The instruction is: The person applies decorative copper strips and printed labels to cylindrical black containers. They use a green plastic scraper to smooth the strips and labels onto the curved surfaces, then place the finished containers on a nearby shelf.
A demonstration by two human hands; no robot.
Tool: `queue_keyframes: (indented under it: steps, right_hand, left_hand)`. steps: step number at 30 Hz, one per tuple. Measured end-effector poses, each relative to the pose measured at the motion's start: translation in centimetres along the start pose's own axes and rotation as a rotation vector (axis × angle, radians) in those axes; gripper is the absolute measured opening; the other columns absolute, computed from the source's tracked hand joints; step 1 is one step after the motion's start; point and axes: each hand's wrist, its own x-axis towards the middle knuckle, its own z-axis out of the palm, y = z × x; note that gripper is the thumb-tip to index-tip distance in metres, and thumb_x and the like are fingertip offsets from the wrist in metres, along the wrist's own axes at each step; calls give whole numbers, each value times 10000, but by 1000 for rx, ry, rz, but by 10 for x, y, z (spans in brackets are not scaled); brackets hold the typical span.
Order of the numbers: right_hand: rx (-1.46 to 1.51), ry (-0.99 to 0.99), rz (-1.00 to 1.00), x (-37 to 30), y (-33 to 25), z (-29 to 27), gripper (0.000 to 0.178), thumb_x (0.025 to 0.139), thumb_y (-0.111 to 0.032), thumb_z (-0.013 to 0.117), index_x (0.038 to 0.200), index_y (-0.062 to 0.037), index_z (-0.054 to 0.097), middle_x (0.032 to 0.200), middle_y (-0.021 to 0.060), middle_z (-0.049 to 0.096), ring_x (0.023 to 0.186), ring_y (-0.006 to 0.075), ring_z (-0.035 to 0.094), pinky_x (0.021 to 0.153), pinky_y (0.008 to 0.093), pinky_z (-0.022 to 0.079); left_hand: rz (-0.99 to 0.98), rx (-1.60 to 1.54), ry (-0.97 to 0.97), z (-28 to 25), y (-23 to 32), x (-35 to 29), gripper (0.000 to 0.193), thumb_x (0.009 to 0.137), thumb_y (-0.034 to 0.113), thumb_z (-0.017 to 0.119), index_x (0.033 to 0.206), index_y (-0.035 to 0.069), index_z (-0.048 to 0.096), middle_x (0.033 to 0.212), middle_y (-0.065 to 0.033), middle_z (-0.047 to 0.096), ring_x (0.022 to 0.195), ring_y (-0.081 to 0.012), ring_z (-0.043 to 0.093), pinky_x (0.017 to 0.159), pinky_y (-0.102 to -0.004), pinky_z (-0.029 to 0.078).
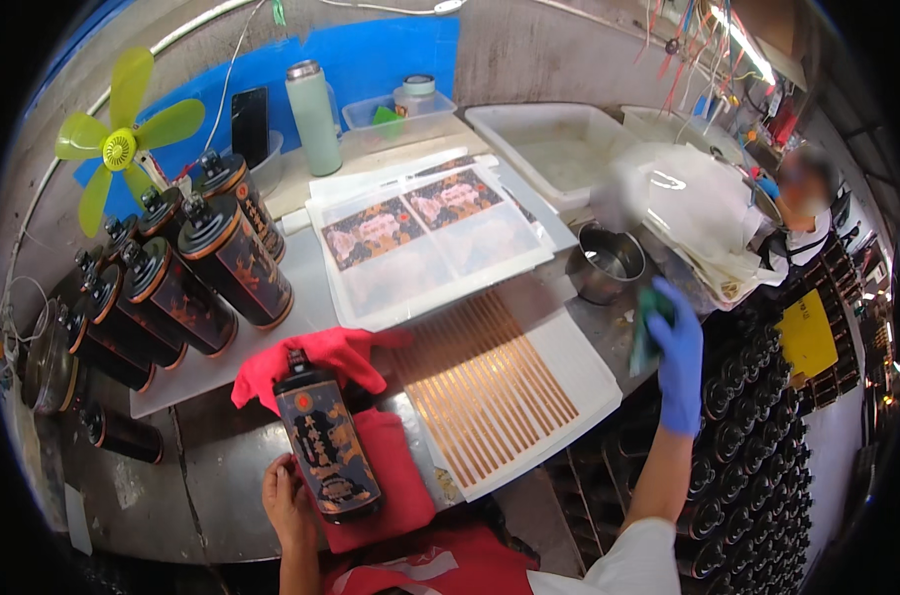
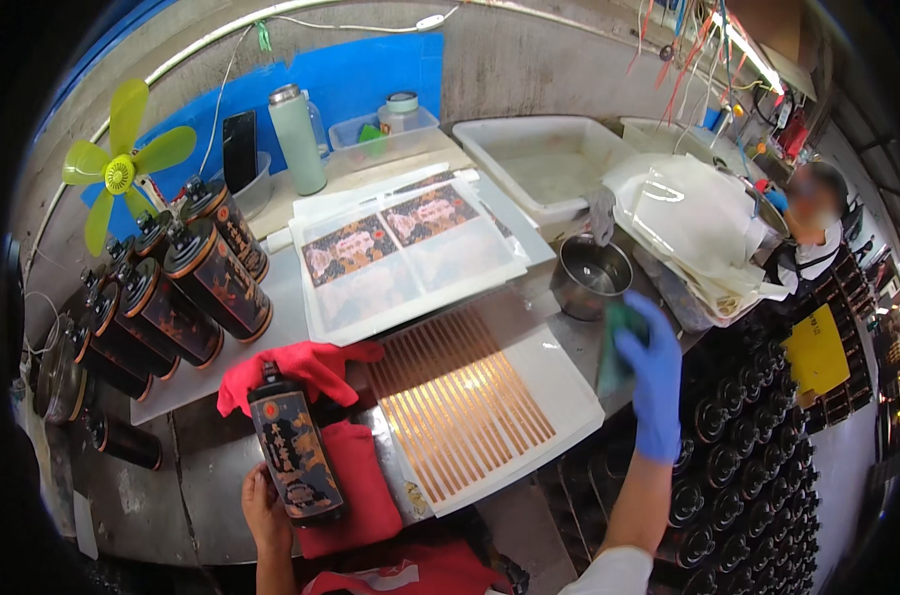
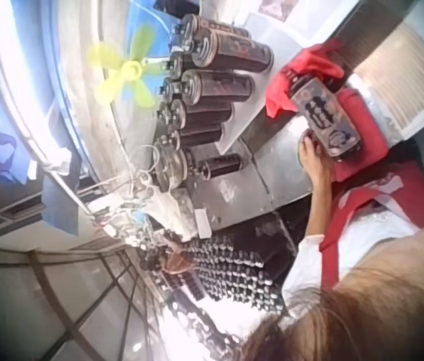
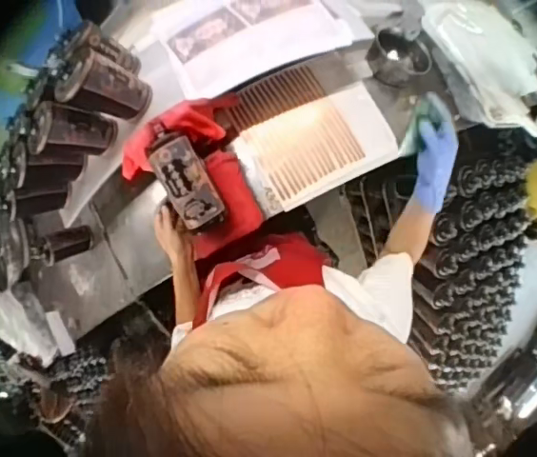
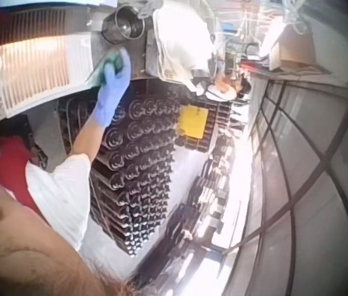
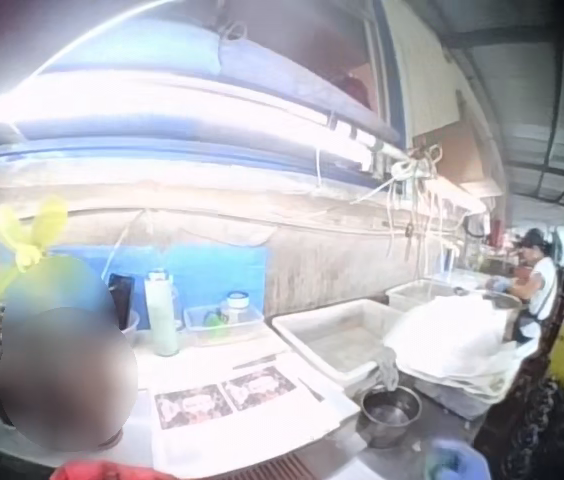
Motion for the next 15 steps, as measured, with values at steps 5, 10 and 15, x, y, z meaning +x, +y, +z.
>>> queue_keyframes:
  steps: [5, 10, 15]
  right_hand:
    - [-567, 50, -148, 151, 63, -5, 326, 714, -136, 680, 1015, -36, 604, 940, 138, 652, 839, 233, 624, 766, 310, 479]
    - [-1365, -523, -10, 197, 144, 15, 394, 679, -189, 685, 1057, -100, 623, 917, 169, 649, 830, 316, 632, 763, 361, 495]
    - [-1125, -740, 87, 206, 223, -9, 366, 671, -185, 664, 1025, -93, 657, 970, 161, 649, 855, 317, 635, 787, 366, 500]
  left_hand:
    - [-71, -18, -17, -20, -3, 1, 218, 949, 201, 463, 1055, 23, 531, 967, -57, 579, 815, -101, 555, 683, -227, 464]
    - [-85, -44, 82, -17, 0, 3, 187, 940, 176, 476, 1015, 20, 547, 899, -50, 590, 748, -104, 573, 650, -230, 496]
    - [-101, 20, 122, -17, 10, 5, 151, 917, 128, 513, 994, 6, 555, 881, -52, 593, 743, -106, 576, 655, -231, 497]
